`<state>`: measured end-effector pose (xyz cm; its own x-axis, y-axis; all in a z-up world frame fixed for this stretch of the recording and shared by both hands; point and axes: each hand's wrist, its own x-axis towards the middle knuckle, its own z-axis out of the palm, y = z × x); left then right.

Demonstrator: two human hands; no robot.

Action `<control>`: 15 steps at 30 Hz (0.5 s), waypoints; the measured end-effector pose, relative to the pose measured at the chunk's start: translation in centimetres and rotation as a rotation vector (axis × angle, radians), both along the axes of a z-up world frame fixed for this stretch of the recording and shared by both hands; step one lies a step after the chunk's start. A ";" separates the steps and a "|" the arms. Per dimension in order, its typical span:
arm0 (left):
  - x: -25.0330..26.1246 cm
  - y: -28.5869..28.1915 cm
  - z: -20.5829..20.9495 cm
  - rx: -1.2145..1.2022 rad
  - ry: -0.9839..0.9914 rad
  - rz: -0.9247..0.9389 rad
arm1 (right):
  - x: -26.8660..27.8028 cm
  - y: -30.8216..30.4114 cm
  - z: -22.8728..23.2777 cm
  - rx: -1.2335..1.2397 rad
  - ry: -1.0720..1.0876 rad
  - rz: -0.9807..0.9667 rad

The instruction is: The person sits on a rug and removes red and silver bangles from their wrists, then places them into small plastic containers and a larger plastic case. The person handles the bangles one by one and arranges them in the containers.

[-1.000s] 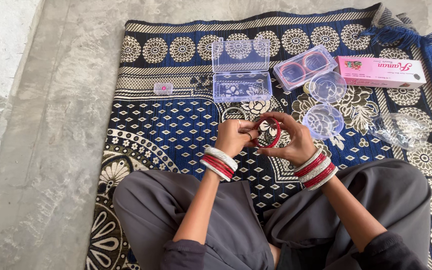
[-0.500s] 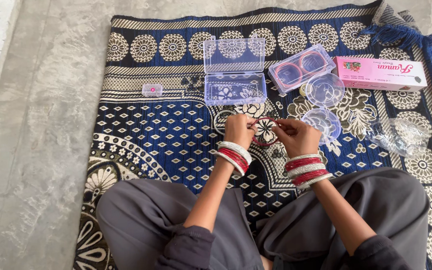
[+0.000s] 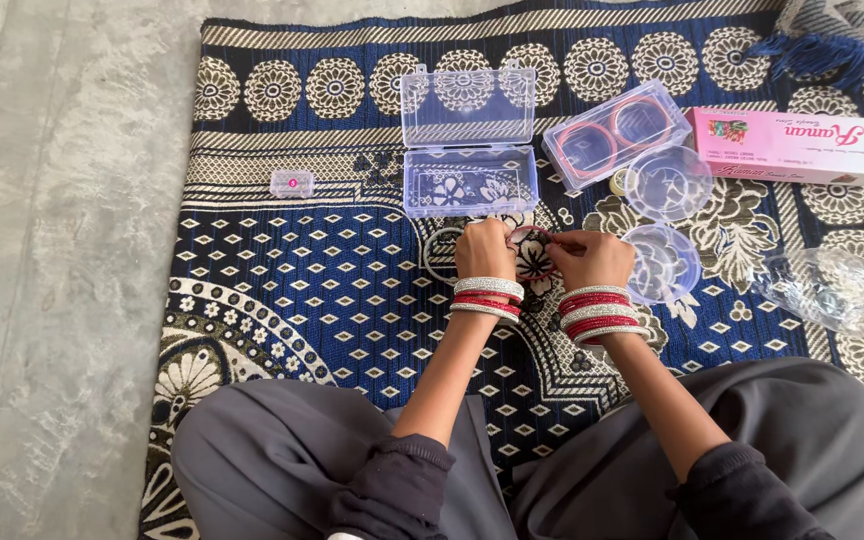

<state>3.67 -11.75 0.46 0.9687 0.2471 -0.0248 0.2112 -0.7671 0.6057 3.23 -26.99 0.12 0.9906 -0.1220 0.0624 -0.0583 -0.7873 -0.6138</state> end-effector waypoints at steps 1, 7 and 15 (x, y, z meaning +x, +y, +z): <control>0.2 -0.1 0.0 0.005 0.021 0.001 | 0.2 -0.1 -0.3 0.012 -0.002 0.011; 0.3 0.0 0.2 -0.003 0.000 -0.003 | 0.3 0.0 -0.9 -0.005 -0.016 0.000; 0.4 0.2 1.5 0.014 0.077 -0.005 | 0.1 0.4 0.8 0.008 0.003 0.025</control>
